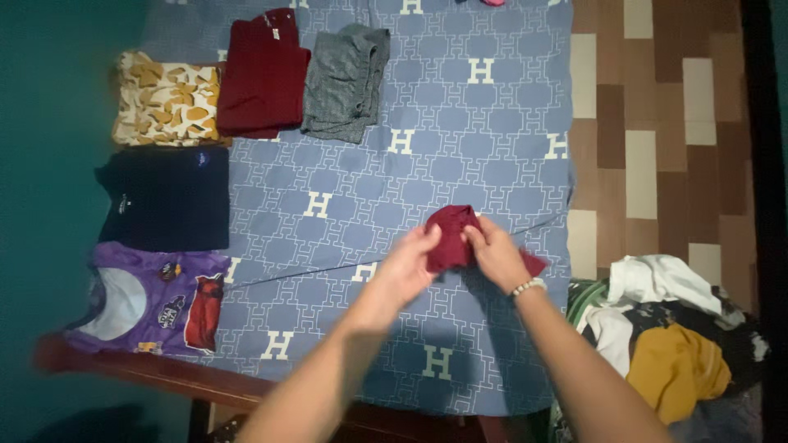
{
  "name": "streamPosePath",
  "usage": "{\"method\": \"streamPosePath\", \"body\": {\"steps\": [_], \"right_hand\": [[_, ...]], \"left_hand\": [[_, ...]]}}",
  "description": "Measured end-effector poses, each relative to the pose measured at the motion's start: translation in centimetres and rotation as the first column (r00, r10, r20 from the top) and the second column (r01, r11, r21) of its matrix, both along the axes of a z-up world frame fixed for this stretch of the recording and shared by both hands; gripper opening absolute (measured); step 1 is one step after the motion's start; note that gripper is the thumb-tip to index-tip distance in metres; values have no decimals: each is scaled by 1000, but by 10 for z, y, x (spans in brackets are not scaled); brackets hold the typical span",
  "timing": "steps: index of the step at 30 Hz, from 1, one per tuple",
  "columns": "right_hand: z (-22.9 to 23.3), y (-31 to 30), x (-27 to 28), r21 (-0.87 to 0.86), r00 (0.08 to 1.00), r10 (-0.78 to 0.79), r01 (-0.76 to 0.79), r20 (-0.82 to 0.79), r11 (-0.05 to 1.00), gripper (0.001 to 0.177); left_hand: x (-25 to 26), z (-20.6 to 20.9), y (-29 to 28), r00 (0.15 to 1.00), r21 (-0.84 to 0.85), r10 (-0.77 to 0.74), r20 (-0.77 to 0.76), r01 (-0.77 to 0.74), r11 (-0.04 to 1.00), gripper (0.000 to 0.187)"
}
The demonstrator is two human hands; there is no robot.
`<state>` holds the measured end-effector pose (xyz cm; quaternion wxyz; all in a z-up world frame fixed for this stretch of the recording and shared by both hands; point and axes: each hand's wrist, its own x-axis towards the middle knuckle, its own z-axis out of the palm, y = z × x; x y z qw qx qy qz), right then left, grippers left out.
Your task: The person folds multiple garments one by one on a bed, including a gray shirt, a purple jersey, a maroon top, a yellow shirt, a white and black shirt, and a pair of jeans. Each item is smoothed, folded into a compact rectangle, and placed in a neat pile.
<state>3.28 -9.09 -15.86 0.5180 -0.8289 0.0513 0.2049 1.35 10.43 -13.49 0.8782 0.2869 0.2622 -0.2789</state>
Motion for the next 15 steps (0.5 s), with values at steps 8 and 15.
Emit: {"method": "streamPosePath", "body": {"steps": [8,15], "right_hand": [[63,28,-21,566,871,-242,467,-428,679,27],[122,22,-32,695,844,-188,523,-502,493,30]], "left_hand": [[-33,59,-46,954,206,264,143,-290,935,26],[-38,83,-52,949,598,61,308,-244,763,17]]}}
